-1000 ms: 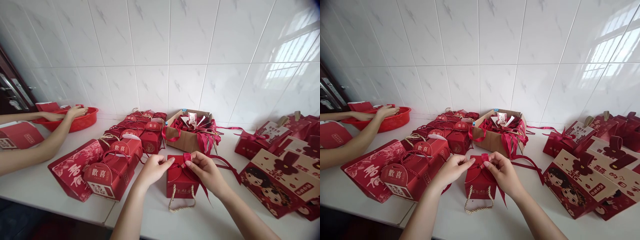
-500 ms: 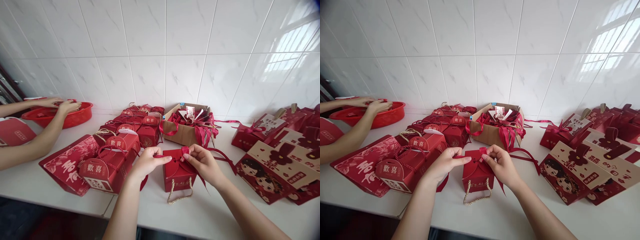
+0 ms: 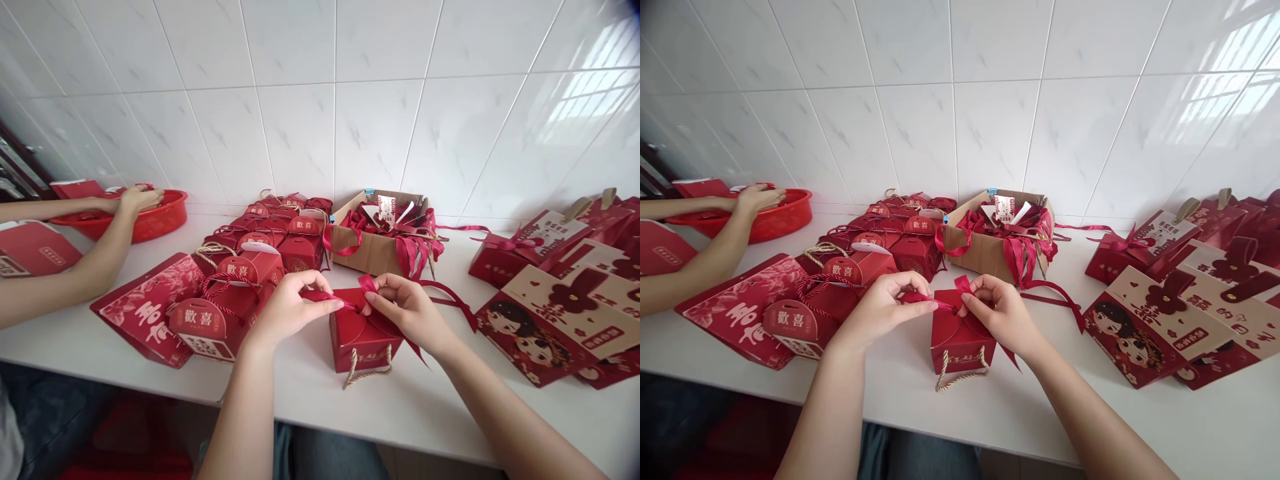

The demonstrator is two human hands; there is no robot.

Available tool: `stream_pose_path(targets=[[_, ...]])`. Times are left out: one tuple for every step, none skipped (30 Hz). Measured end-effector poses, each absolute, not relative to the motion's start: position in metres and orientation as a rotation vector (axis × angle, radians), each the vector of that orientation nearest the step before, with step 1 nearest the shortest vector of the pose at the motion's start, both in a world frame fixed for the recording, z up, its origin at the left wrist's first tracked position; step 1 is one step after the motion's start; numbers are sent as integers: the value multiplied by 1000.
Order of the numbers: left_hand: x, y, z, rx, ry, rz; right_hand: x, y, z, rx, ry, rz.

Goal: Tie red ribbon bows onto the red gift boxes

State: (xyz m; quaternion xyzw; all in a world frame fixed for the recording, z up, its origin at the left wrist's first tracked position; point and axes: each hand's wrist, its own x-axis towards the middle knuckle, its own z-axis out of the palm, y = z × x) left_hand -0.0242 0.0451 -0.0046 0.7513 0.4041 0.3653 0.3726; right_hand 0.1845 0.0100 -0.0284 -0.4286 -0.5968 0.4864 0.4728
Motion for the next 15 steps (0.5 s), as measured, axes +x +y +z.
stream_pose_path(targets=[[-24, 44, -3, 1932, 998, 954, 183, 10, -28, -1092, -1440, 1171], [-23, 42, -1, 1934, 962, 972, 182, 9, -27, -1124, -1429, 1150], [-23, 41, 2, 1935, 928, 983, 181, 9, -26, -1145, -1425, 1128], [-22, 39, 5, 1940, 897, 985, 180, 8, -25, -1160, -1427, 1106], [-21, 39, 9, 1951, 869, 976, 179, 8, -25, -1173, -1431, 1084], [-19, 38, 13, 1970, 843, 957, 178, 7, -24, -1185, -1438, 1066], [-17, 38, 17, 1996, 817, 932, 178, 7, -24, -1196, -1444, 1049], [-14, 38, 21, 2027, 793, 906, 177, 6, -24, -1207, -1451, 1033], [-11, 40, 26, 2063, 769, 882, 176, 6, -24, -1216, -1465, 1017], [-8, 41, 30, 2098, 741, 861, 176, 6, -24, -1220, -1486, 999], [-4, 44, 34, 2122, 706, 835, 175, 6, -24, -1215, -1517, 976], [-1, 47, 38, 2127, 659, 802, 175, 6, -23, -1204, -1558, 946], [3, 50, 41, 2116, 607, 761, 176, 5, -23, -1185, -1603, 912], [7, 54, 44, 2096, 558, 714, 177, 5, -23, -1161, -1646, 882], [11, 57, 47, 2079, 521, 667, 178, 4, -22, -1135, -1682, 864]])
